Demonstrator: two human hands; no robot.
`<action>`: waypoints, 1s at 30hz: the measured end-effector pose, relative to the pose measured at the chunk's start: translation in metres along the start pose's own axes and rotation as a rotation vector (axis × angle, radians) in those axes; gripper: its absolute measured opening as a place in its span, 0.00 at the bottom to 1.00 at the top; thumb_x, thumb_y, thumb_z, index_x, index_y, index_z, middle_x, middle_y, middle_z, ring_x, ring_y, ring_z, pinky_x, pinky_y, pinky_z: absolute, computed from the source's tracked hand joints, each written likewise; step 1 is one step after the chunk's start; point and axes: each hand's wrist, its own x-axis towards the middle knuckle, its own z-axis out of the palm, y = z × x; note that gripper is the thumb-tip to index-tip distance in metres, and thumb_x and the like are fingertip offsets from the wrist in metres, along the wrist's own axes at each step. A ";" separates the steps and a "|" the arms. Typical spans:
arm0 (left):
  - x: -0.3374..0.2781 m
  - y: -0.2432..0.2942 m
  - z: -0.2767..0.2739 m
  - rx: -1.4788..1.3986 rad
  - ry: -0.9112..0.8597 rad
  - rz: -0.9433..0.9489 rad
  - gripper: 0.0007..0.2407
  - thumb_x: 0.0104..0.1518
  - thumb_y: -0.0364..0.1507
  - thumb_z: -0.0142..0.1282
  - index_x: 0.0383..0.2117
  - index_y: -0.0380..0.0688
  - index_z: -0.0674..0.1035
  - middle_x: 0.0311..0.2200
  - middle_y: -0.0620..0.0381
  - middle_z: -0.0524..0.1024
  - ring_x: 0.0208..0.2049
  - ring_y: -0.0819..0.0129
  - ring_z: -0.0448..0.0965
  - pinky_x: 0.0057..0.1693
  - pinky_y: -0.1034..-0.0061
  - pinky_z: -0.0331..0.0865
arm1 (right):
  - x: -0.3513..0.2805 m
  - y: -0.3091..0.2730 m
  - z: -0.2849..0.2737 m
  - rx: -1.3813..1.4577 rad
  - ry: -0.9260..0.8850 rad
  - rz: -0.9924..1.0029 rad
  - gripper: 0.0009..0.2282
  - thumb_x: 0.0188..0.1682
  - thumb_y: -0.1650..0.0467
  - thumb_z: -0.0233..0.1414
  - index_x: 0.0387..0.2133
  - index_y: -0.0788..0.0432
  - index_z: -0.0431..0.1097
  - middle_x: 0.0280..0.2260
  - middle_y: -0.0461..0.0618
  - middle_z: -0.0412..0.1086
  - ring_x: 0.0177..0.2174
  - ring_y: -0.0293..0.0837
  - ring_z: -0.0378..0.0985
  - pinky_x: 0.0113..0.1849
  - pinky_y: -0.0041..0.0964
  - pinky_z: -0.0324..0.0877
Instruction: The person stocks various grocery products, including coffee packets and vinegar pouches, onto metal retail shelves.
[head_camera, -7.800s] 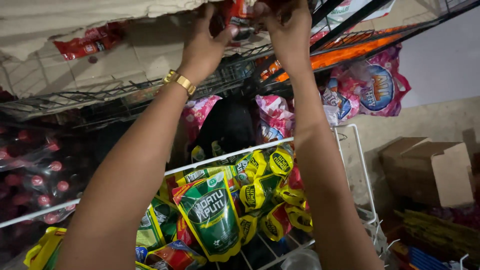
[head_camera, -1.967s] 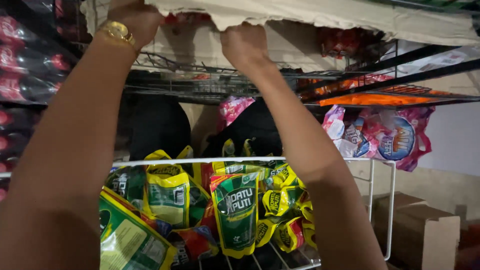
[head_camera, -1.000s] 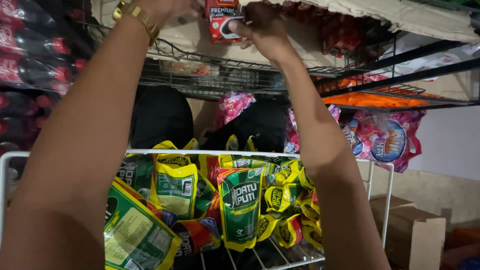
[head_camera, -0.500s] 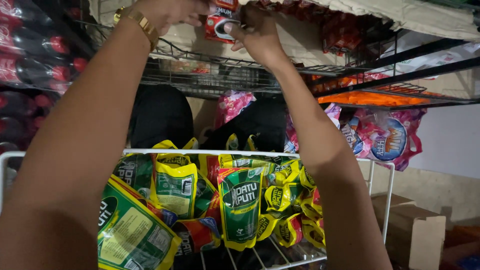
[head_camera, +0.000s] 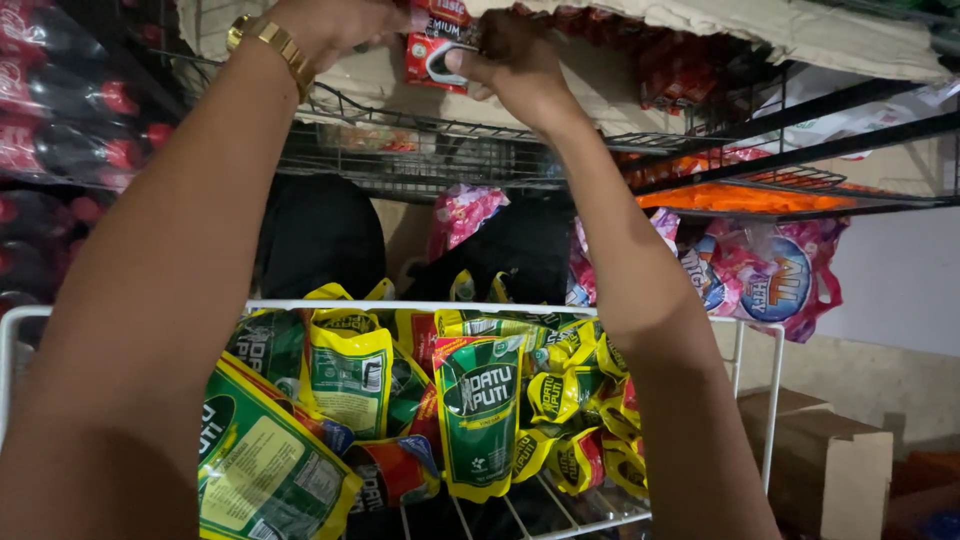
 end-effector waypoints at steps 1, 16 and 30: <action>-0.001 0.004 0.000 -0.048 -0.005 -0.005 0.11 0.64 0.38 0.61 0.39 0.43 0.81 0.31 0.58 0.78 0.33 0.69 0.76 0.46 0.67 0.72 | 0.000 -0.001 -0.001 -0.066 0.012 0.035 0.19 0.51 0.60 0.63 0.46 0.63 0.72 0.34 0.52 0.78 0.31 0.40 0.82 0.35 0.36 0.79; -0.062 0.132 0.007 0.899 -0.207 0.218 0.22 0.43 0.40 0.63 0.46 0.47 0.81 0.48 0.47 0.80 0.50 0.50 0.80 0.51 0.49 0.72 | -0.077 -0.127 -0.031 -0.680 0.049 -0.360 0.20 0.38 0.74 0.57 0.48 0.58 0.75 0.39 0.68 0.75 0.40 0.64 0.78 0.43 0.50 0.73; -0.266 0.360 -0.103 0.522 0.693 0.836 0.12 0.59 0.29 0.57 0.46 0.36 0.80 0.40 0.41 0.81 0.37 0.46 0.81 0.43 0.57 0.73 | -0.134 -0.339 -0.064 -0.524 0.646 -0.760 0.21 0.54 0.76 0.61 0.58 0.61 0.61 0.52 0.57 0.70 0.51 0.47 0.77 0.53 0.38 0.73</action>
